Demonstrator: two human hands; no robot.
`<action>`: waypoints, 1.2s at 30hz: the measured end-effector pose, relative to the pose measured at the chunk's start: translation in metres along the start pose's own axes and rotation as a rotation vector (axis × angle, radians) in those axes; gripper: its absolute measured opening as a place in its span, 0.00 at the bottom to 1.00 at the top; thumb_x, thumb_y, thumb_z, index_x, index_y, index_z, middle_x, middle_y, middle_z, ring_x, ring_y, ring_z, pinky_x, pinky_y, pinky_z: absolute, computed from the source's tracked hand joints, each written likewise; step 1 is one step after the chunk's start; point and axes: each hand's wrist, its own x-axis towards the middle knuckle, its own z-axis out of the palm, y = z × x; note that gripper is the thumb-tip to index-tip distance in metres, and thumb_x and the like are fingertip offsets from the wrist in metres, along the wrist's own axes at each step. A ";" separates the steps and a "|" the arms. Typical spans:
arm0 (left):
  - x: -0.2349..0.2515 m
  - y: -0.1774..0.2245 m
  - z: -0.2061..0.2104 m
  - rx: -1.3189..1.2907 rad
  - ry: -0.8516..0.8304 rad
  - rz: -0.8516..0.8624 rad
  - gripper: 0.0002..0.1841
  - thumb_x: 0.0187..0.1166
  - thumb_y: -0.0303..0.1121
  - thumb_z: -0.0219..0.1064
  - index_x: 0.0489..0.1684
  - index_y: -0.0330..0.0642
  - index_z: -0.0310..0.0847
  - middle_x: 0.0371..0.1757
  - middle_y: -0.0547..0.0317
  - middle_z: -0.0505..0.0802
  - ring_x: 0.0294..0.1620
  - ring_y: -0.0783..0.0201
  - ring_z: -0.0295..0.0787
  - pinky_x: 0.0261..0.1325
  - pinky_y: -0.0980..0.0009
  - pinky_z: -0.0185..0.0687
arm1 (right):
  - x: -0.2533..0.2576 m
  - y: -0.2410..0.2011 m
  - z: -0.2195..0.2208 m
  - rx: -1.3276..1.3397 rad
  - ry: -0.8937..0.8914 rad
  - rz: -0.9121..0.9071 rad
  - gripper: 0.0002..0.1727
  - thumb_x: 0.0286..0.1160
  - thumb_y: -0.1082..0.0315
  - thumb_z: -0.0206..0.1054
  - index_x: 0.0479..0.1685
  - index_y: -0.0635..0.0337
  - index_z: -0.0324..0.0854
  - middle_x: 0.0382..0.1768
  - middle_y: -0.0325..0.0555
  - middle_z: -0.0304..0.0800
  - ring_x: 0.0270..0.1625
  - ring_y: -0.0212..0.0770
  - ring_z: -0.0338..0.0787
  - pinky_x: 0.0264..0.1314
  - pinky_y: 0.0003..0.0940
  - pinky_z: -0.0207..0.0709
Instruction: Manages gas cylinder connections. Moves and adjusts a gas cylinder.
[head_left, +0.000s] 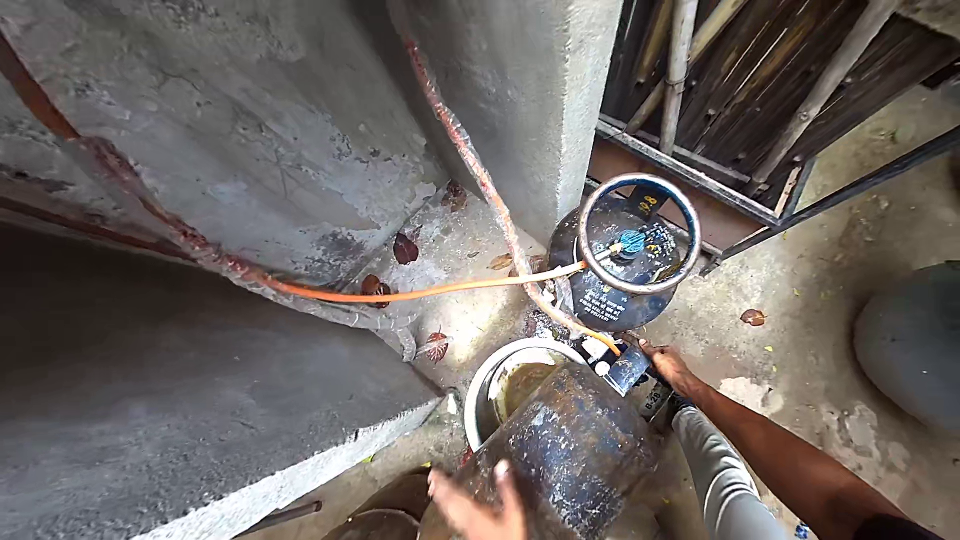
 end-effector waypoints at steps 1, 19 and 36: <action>0.025 0.047 0.024 -0.104 -0.033 0.120 0.58 0.73 0.59 0.70 0.92 0.25 0.40 0.91 0.24 0.54 0.93 0.38 0.50 0.93 0.49 0.52 | -0.002 0.001 0.000 -0.037 0.004 -0.016 0.46 0.70 0.19 0.54 0.39 0.58 0.91 0.37 0.58 0.91 0.43 0.57 0.90 0.47 0.64 0.81; 0.235 0.340 0.219 -0.313 -0.761 0.258 0.24 0.95 0.51 0.42 0.56 0.45 0.81 0.45 0.56 0.97 0.43 0.58 0.96 0.47 0.57 0.92 | -0.022 -0.008 -0.004 -0.102 -0.081 -0.009 0.44 0.75 0.21 0.42 0.52 0.46 0.92 0.53 0.48 0.96 0.64 0.52 0.91 0.70 0.61 0.76; 0.138 0.477 0.322 0.156 -0.787 0.688 0.18 0.90 0.52 0.54 0.43 0.48 0.78 0.18 0.66 0.75 0.12 0.67 0.71 0.17 0.66 0.74 | -0.037 0.005 -0.003 -0.079 -0.180 -0.189 0.46 0.79 0.23 0.36 0.47 0.50 0.91 0.44 0.49 0.96 0.55 0.51 0.94 0.61 0.58 0.80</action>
